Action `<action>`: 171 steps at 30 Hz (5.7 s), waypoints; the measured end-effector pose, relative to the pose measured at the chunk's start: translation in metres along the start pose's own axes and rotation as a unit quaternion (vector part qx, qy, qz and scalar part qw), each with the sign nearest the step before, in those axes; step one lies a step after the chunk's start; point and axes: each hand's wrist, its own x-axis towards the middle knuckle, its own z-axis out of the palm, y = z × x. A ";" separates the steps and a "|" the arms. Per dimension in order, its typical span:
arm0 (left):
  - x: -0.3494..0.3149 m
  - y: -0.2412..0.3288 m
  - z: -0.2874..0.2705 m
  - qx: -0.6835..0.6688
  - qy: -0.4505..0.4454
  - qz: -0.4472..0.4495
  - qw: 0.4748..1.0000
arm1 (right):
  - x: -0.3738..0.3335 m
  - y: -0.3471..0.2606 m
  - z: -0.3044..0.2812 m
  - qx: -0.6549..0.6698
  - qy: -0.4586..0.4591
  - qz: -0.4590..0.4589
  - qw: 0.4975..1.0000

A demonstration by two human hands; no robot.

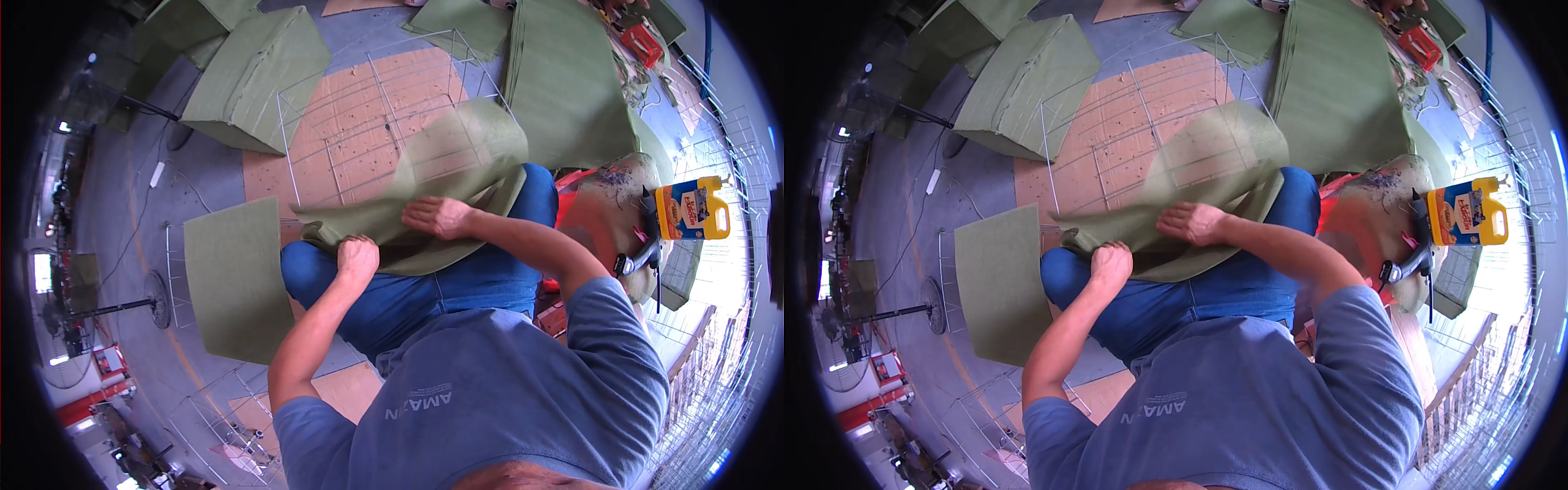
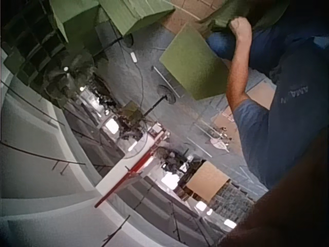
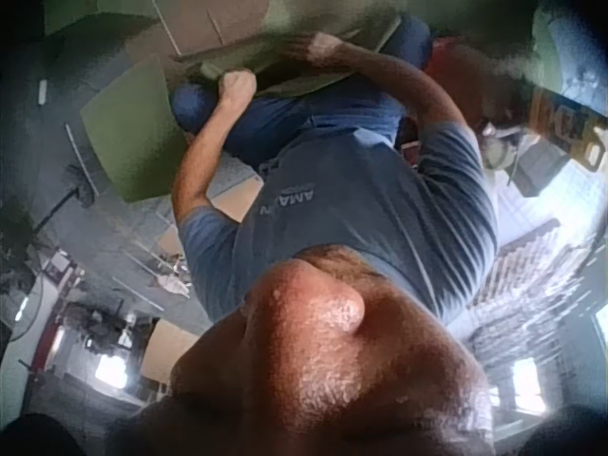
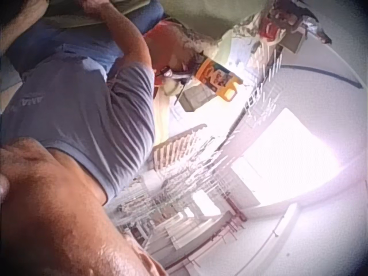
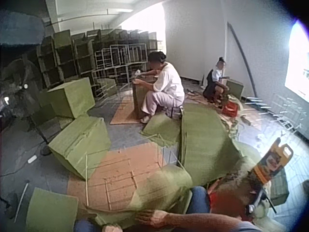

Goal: Using a glue gun to attach green fabric/foam covers to wire frames and wooden bases for furniture assembly.

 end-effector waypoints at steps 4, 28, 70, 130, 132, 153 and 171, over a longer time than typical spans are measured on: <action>0.026 0.010 -0.034 -0.072 0.122 0.005 0.990 | -0.012 -0.007 0.040 0.031 -0.033 0.035 0.998; 0.100 0.025 -0.035 -0.119 0.275 0.084 0.950 | -0.056 -0.004 -0.097 0.002 0.132 0.420 0.898; 0.018 0.064 -0.054 -0.901 0.075 -0.061 0.423 | -0.344 -0.116 -0.248 -0.206 -0.021 0.917 0.342; 0.012 -0.027 0.012 -0.874 0.333 -0.296 0.195 | 0.170 -0.061 -0.052 0.621 0.030 0.422 0.660; 0.011 -0.027 0.011 -0.873 0.328 -0.300 0.202 | 0.170 -0.057 -0.057 0.582 -0.014 0.425 0.693; 0.021 -0.005 -0.004 -0.884 0.291 -0.274 0.243 | 0.135 -0.050 -0.061 0.579 0.023 0.441 0.686; 0.042 0.035 -0.026 -0.898 0.231 -0.252 0.278 | 0.083 -0.047 -0.079 0.540 0.084 0.479 0.687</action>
